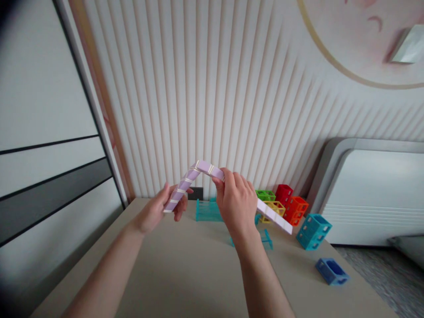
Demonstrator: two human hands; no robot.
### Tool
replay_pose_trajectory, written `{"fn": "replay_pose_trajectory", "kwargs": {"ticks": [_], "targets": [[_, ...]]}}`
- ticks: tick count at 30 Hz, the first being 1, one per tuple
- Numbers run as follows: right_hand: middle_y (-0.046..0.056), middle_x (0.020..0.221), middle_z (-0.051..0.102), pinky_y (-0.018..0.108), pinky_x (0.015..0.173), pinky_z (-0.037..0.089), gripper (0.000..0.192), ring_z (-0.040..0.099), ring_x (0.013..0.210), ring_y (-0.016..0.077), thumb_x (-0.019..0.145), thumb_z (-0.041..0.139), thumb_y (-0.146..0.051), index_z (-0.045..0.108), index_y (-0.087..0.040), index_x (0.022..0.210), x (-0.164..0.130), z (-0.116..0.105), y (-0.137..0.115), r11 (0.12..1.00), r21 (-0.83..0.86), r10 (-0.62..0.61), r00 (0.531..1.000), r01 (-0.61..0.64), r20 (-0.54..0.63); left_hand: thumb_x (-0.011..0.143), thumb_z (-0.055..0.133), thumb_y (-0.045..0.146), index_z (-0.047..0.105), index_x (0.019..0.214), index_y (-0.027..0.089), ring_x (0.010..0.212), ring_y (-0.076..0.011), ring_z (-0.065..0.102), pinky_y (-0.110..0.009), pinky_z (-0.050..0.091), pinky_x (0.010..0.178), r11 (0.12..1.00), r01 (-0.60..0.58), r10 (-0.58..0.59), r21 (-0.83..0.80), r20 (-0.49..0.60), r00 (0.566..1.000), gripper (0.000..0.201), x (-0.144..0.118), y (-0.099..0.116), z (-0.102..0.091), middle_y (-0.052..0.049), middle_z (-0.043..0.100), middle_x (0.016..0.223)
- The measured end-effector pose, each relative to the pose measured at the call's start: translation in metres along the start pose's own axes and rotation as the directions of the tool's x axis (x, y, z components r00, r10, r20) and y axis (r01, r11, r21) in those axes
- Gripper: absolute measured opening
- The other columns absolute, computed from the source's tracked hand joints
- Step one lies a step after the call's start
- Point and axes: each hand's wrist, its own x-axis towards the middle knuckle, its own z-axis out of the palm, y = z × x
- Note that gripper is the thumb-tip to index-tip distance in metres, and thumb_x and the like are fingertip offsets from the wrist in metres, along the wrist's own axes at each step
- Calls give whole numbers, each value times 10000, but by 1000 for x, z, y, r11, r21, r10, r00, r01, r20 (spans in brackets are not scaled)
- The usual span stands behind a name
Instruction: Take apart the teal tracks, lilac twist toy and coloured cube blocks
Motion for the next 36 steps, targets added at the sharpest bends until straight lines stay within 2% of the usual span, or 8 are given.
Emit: {"fn": "replay_pose_trajectory", "kwargs": {"ticks": [2,4,8,13,21,28,31,36], "targets": [[89,842,677,300,684,412,422,618,743,218,1060,315,-451,623,-169,1121,-2,1,1,996,79,-34,999,33,11,968,275,657,590,1150,136,448,-97,449,-234,371,464,992,66,-48,-107,163,985,636,0,4,-12,11,534,654],[94,878,692,292,689,435,416,633,760,213,1065,295,-428,608,-169,1157,-6,3,2,980,192,-60,997,50,48,951,376,654,596,1137,144,393,-64,316,-207,257,406,989,74,-47,-125,205,978,586,-2,5,-18,51,462,594],[60,776,677,256,604,416,434,620,652,182,1067,276,-427,628,-182,1134,-13,5,1,946,317,38,992,-73,117,975,434,582,588,1110,158,454,-61,274,-188,225,425,999,-8,13,-51,87,996,471,-6,8,-5,66,399,623],[-7,583,548,233,508,357,533,510,487,128,1063,249,-475,652,-182,874,-20,-5,-9,809,515,185,954,-283,234,1015,410,484,568,1146,173,571,-99,414,-198,330,512,940,-141,179,310,-98,979,373,-8,14,17,40,454,684],[-28,532,506,214,407,334,611,427,403,98,1025,258,-603,658,-158,904,-23,-13,-10,580,625,255,845,-522,470,1032,377,414,526,1192,193,567,-132,527,-229,418,606,698,-153,335,700,-130,933,311,-11,14,18,37,570,693],[-61,498,473,194,337,284,690,394,336,89,960,263,-720,637,-143,1019,-25,-12,-7,426,514,195,631,-744,751,1025,430,387,579,1048,192,506,-103,550,-193,364,514,613,-99,432,784,-227,873,247,-13,25,16,61,570,617],[-57,506,490,186,343,312,684,420,345,87,950,275,-729,632,-147,1009,-26,-13,-10,399,497,190,600,-770,777,1024,433,362,599,1009,167,475,-100,555,-198,396,512,489,-189,601,852,-171,781,256,-14,23,16,47,590,587],[-53,491,514,195,335,351,685,459,337,106,929,305,-747,622,-151,1050,-26,-14,-13,339,492,143,561,-802,815,997,509,378,611,1106,133,568,-126,654,-219,499,607,166,-308,872,937,6,490,286,-13,12,16,-62,744,770]]}}
